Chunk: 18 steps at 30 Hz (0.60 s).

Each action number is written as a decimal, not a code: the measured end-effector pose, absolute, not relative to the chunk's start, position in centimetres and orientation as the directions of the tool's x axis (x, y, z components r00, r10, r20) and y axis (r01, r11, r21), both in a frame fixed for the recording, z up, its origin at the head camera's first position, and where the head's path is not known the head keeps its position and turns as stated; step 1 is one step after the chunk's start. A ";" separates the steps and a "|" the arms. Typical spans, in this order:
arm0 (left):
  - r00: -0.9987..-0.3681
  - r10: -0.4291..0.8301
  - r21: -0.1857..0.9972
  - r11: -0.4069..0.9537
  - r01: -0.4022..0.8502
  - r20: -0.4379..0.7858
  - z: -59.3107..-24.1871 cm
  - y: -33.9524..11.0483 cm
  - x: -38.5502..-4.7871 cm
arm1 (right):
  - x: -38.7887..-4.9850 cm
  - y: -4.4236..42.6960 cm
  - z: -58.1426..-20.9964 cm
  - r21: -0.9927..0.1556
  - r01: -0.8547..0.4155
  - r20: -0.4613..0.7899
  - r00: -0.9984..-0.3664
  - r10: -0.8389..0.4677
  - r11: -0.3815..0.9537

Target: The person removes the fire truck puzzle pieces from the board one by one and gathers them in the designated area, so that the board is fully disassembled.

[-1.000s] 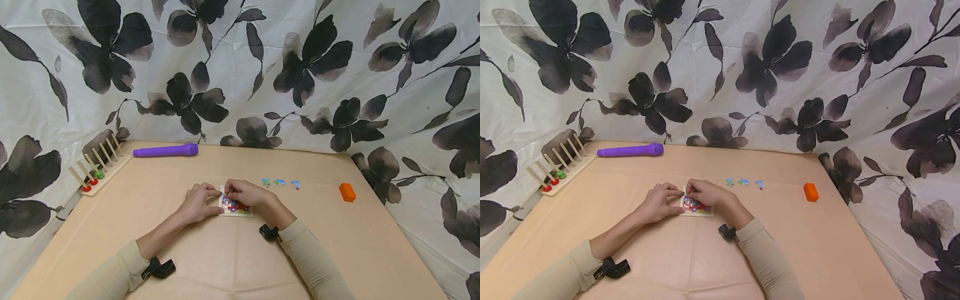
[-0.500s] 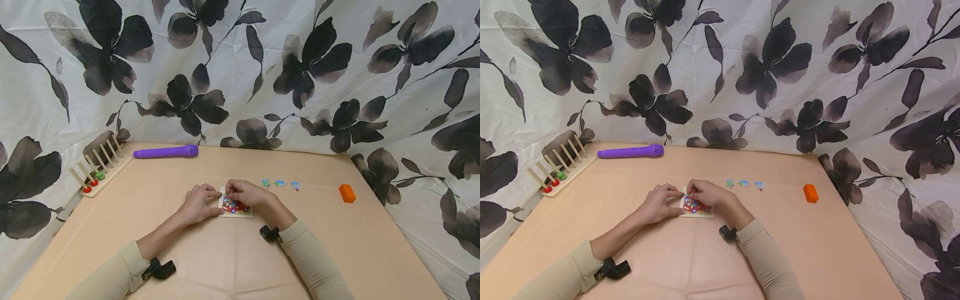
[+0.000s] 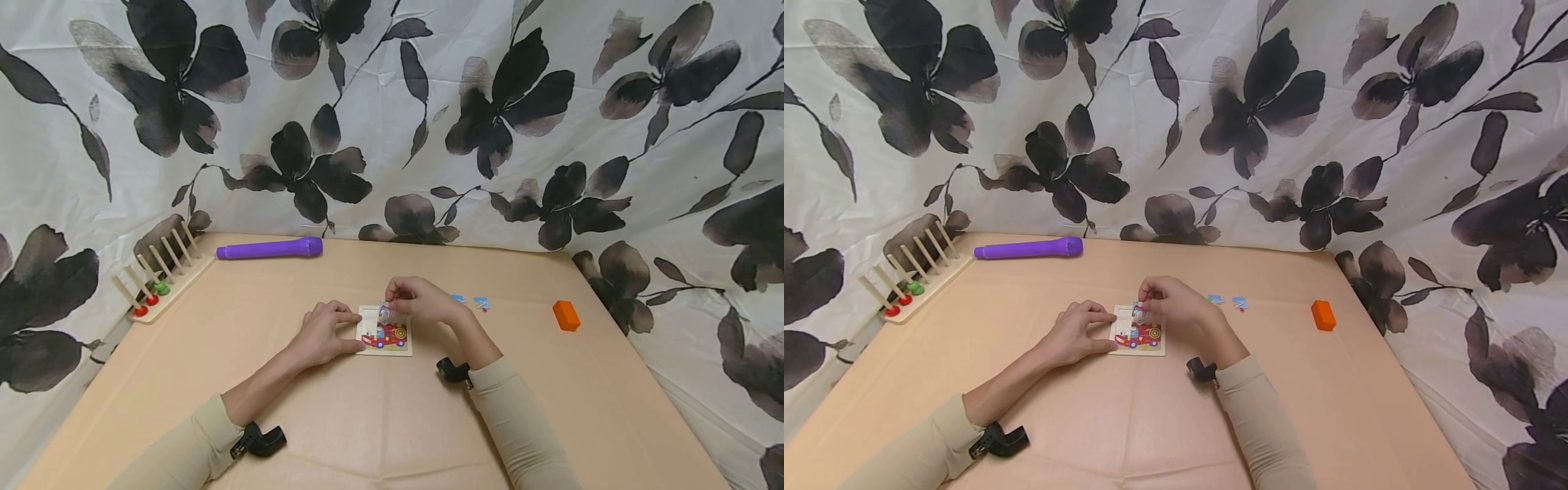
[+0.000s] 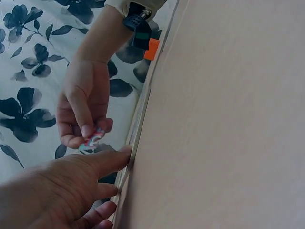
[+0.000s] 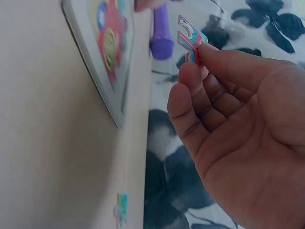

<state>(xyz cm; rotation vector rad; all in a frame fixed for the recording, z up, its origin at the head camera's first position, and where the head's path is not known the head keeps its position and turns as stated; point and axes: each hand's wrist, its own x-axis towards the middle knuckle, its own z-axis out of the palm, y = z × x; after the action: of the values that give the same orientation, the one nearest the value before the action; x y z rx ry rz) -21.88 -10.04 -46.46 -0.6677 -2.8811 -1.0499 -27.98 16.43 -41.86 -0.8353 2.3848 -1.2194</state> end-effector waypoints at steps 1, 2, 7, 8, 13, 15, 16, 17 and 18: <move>-0.909 0.390 0.614 0.685 0.393 0.146 -46.4 -10.0 -21.9 | -28.1 16.8 -41.7 -0.821 -0.346 -0.025 -0.773 -0.633 0.455; -0.909 0.391 0.614 0.685 0.393 0.146 -46.4 -10.0 -21.8 | -28.1 17.1 -41.6 -0.826 -0.341 -0.024 -0.775 -0.631 0.450; -0.909 0.392 0.617 0.683 0.391 0.142 -46.4 -10.1 -21.8 | -28.4 18.9 -40.9 -0.835 -0.327 -0.017 -0.790 -0.614 0.443; -0.909 0.392 0.618 0.683 0.390 0.140 -46.4 -10.1 -21.8 | -28.4 19.2 -40.8 -0.832 -0.328 -0.013 -0.794 -0.607 0.447; -0.909 0.393 0.614 0.685 0.392 0.141 -46.4 -10.1 -21.9 | -28.5 20.8 -40.2 -0.807 -0.337 0.007 -0.826 -0.563 0.485; -0.908 0.395 0.613 0.686 0.393 0.141 -46.5 -10.1 -21.9 | -28.5 21.3 -40.1 -0.795 -0.341 0.014 -0.837 -0.546 0.502; -0.908 0.395 0.612 0.686 0.393 0.140 -46.5 -10.1 -21.9 | -28.5 21.6 -40.0 -0.790 -0.341 0.016 -0.842 -0.539 0.510; -0.908 0.396 0.613 0.686 0.393 0.139 -46.5 -10.1 -21.9 | -28.5 21.9 -40.0 -0.786 -0.338 0.016 -0.847 -0.531 0.517; -0.908 0.396 0.613 0.686 0.392 0.138 -46.5 -10.1 -21.9 | -28.5 22.1 -39.9 -0.784 -0.336 0.016 -0.852 -0.524 0.522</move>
<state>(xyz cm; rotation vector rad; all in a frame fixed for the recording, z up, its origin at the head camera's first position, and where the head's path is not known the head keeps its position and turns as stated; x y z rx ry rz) -21.91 -10.09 -46.49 -0.6759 -2.8896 -1.0483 -28.51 22.15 -39.94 -0.7291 2.5406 -1.2356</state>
